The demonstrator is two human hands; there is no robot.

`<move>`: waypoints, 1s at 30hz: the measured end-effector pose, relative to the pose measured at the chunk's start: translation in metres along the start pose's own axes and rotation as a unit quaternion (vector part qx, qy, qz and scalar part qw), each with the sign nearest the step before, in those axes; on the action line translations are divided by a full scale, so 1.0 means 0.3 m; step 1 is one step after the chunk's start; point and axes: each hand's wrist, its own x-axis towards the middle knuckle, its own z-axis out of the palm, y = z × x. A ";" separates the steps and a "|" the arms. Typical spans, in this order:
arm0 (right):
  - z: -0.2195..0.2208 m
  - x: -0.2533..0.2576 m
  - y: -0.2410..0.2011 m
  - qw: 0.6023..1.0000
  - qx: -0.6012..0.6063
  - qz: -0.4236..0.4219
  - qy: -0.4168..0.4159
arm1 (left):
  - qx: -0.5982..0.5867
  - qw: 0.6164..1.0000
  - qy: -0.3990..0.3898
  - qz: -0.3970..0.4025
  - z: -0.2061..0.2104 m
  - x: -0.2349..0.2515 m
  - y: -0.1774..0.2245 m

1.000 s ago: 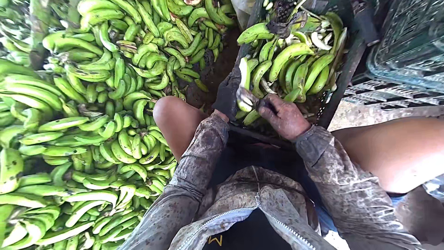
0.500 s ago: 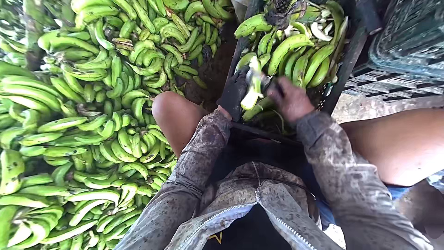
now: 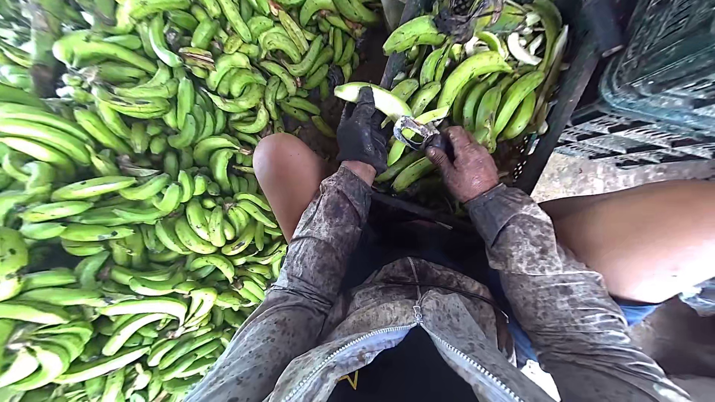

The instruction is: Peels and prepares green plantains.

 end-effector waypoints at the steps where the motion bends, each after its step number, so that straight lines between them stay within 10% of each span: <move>1: -0.015 0.011 0.000 1.000 0.008 0.013 0.006 | 0.027 0.999 -0.021 0.001 -0.002 -0.004 -0.003; 6: -0.126 0.084 0.059 0.993 0.049 0.045 0.092 | 0.231 0.957 -0.174 0.009 0.003 -0.092 -0.068; 16: -0.002 -0.016 0.014 1.000 -0.001 0.008 -0.009 | 0.083 0.995 0.045 -0.027 0.024 0.007 -0.042; 19: -0.048 0.049 0.037 0.999 0.030 0.030 0.000 | 0.150 0.980 -0.118 -0.062 0.016 -0.048 -0.051; 24: -0.158 0.085 0.092 0.995 0.022 0.081 0.048 | 0.413 0.776 -0.440 -0.182 0.001 -0.143 -0.030; 30: -0.099 0.012 0.079 0.995 0.029 0.018 0.090 | 0.083 0.971 -0.176 -0.138 0.015 -0.026 -0.095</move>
